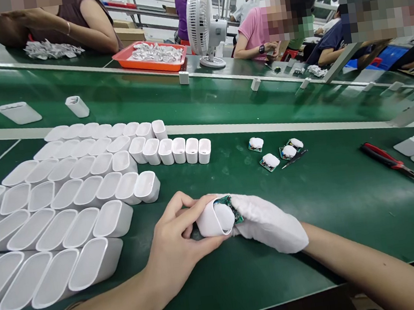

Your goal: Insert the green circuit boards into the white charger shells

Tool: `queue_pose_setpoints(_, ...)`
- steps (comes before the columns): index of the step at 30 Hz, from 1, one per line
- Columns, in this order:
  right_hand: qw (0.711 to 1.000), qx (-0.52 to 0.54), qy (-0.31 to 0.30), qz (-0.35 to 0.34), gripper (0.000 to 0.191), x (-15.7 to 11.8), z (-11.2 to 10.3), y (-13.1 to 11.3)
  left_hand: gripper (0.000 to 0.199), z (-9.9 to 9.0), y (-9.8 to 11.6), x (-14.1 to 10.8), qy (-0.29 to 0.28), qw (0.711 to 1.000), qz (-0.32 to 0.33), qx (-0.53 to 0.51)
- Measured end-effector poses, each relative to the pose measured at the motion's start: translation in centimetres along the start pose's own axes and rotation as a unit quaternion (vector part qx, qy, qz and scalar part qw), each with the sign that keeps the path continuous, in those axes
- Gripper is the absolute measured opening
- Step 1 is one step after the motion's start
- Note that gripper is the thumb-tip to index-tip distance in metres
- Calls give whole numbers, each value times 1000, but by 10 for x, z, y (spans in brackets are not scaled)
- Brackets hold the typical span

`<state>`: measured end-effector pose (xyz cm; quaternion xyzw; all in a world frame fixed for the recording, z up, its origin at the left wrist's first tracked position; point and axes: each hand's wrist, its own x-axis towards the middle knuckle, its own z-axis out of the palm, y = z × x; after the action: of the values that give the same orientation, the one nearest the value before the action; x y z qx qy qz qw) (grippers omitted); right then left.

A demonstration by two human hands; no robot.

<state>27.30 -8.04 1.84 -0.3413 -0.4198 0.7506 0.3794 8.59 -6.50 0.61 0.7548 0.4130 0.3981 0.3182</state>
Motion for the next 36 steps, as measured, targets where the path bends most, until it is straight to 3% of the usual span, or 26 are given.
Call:
queue_pose_setpoints(3, 998, 57, -20, 4, 41, 0, 6, 4, 46, -1, -1, -4, -12, 1000, 18, -1)
queue_pose_setpoints(6, 1000, 29, 3, -7, 44, -1, 10, 10, 47, -1, -2, -5, -43, 999, 2, -23)
queue_pose_setpoints(10, 991, -97, 59, -64, 43, 3, 10, 15, 45, -2, -3, 0, -101, 991, -72, -52)
queue_pose_setpoints(12, 963, -222, 104, -115, 37, 3, 4, 10, 45, -3, -3, 4, -138, 982, -105, -72)
queue_pose_setpoints(14, 883, -404, 166, -174, 29, -3, -11, -4, 46, -4, -2, 8, -174, 974, -126, -77)
queue_pose_setpoints(15, 819, -498, 206, -198, 27, -8, -24, -14, 48, -4, -1, 9, -190, 970, -134, -68)
queue_pose_setpoints(18, 585, -691, 356, -232, 12, -31, -83, -52, 51, -5, 1, 10, -222, 965, -138, -8)
queue_pose_setpoints(19, 523, -731, 372, -234, 9, -38, -107, -64, 52, -5, 1, 10, -222, 965, -135, 10)
queue_pose_setpoints(20, 491, -767, 340, -234, 6, -45, -132, -73, 53, -5, 1, 9, -218, 967, -131, 23)
queue_pose_setpoints(21, 497, -790, 279, -228, 8, -51, -154, -80, 53, -4, 1, 7, -213, 968, -128, 29)
queue_pose_setpoints(23, 544, -787, 198, -214, 20, -58, -191, -85, 54, -4, 1, 5, -204, 970, -132, 25)
queue_pose_setpoints(26, 600, -751, 176, -211, 23, -60, -215, -77, 54, -3, -1, 3, -187, 972, -145, -5)
queue_pose_setpoints(31, 633, -713, 279, -111, 22, -60, -205, -63, 55, -1, -4, 4, -138, 976, -157, -58)
queue_pose_setpoints(36, 641, -700, 313, 45, 13, -59, -179, -72, 52, 0, -4, 6, -130, 977, -156, -66)
